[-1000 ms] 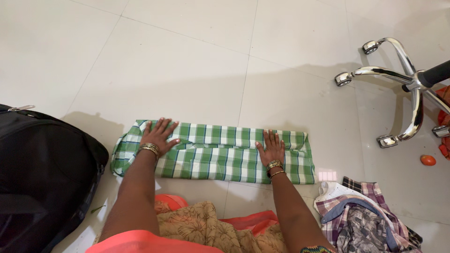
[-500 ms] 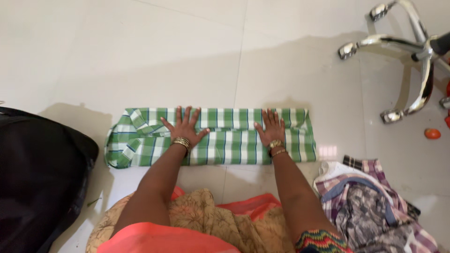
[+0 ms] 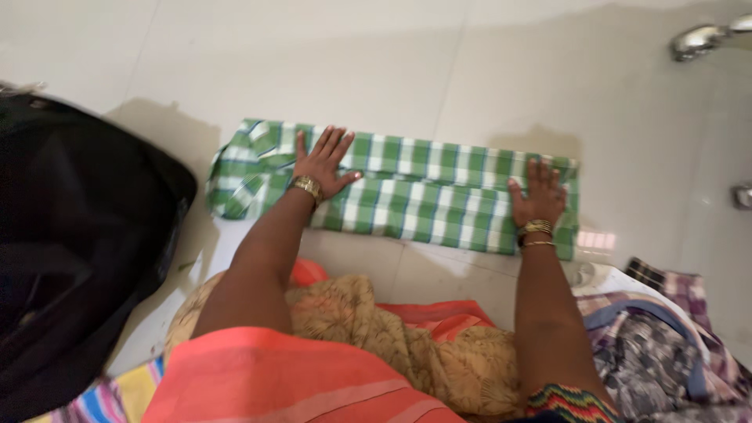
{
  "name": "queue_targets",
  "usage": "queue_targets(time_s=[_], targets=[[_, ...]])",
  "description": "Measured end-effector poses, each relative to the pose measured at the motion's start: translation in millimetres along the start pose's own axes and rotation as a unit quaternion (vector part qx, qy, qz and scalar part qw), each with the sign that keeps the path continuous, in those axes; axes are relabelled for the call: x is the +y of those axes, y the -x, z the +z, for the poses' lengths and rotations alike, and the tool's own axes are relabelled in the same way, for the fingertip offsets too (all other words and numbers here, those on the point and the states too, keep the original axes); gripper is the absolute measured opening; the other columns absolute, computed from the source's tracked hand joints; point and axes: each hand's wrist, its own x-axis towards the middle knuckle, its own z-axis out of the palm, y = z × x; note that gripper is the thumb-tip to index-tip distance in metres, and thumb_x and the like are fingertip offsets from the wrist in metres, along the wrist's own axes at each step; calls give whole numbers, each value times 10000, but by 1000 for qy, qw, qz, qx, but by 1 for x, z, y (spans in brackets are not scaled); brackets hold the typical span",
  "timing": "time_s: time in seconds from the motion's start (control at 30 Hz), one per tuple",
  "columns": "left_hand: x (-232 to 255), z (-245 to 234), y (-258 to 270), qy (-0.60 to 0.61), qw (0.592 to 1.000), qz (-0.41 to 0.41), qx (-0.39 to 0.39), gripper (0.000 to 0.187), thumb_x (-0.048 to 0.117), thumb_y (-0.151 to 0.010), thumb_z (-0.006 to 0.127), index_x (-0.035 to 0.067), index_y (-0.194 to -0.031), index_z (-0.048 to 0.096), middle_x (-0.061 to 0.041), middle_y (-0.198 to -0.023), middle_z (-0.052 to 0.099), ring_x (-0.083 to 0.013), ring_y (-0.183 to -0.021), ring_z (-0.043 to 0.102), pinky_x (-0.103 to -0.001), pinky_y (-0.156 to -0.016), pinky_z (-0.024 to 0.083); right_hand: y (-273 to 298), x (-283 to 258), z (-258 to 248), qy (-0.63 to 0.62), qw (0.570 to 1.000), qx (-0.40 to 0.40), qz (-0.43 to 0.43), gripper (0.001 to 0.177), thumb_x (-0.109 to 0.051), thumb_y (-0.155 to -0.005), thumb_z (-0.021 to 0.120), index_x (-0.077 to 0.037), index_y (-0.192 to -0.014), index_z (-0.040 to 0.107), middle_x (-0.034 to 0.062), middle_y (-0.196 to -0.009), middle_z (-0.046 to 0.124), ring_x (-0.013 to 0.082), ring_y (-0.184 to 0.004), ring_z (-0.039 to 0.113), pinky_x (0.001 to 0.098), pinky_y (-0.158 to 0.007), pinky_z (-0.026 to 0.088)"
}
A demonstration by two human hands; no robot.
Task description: The person folds a green and white plaid shirt by smoothing it out on the floor, folding the sleeves and sides inward, and then rolling the shirt into a compact rectangle.
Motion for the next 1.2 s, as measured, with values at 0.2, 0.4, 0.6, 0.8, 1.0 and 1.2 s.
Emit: queue_targets(time_s=[0.2,0.4,0.6,0.8,1.0,1.2], targets=[[-61,-18,19,-12,999,-25,-27,1136,910,-820,302,193,-1639,-22,-20,-1723,19,-186,-1561,10,-500,-1252,-2,12,-9,-25,-49,999,3,3,732,-558,-1008,461,-205,-1633,319,96,-1708,247,339,-1567,178,585,-1231,81],[-79,-31,35,33,995,-88,-16,1280,973,-731,394,176,-1637,-34,-24,-1727,12,-179,-1584,9,-479,-1273,-14,18,-7,-30,-57,998,12,-4,726,-565,-1021,444,-188,-1634,351,110,-1714,279,349,-1576,203,591,-1250,77],[-89,-22,32,59,996,-50,46,1308,926,-738,480,91,-1649,51,-91,-1731,102,-225,-1596,64,-557,-1255,20,16,-4,-22,-40,999,2,11,741,-612,-994,447,-244,-1628,338,65,-1706,268,316,-1568,199,568,-1244,83],[-99,-21,36,46,997,-59,37,1258,903,-740,415,118,-1640,19,-87,-1720,76,-216,-1582,31,-563,-1247,-9,18,16,-28,-34,998,-32,40,753,-669,-989,394,-306,-1639,283,17,-1727,220,257,-1598,141,553,-1266,40],[-107,-22,34,5,998,-54,17,1179,924,-796,247,134,-1631,-15,-88,-1727,13,-207,-1578,-17,-536,-1234,-51,-7,103,21,-443,887,130,18,785,-499,-1080,647,-111,-1642,259,153,-1656,334,276,-1511,354,473,-1229,325],[-107,-16,36,42,998,-46,26,1150,880,-831,259,115,-1647,-10,-105,-1735,27,-216,-1602,-13,-564,-1255,-68,16,194,14,-630,709,151,280,652,-535,-1051,812,-17,-885,453,-31,-707,394,141,-666,347,336,-615,330]])
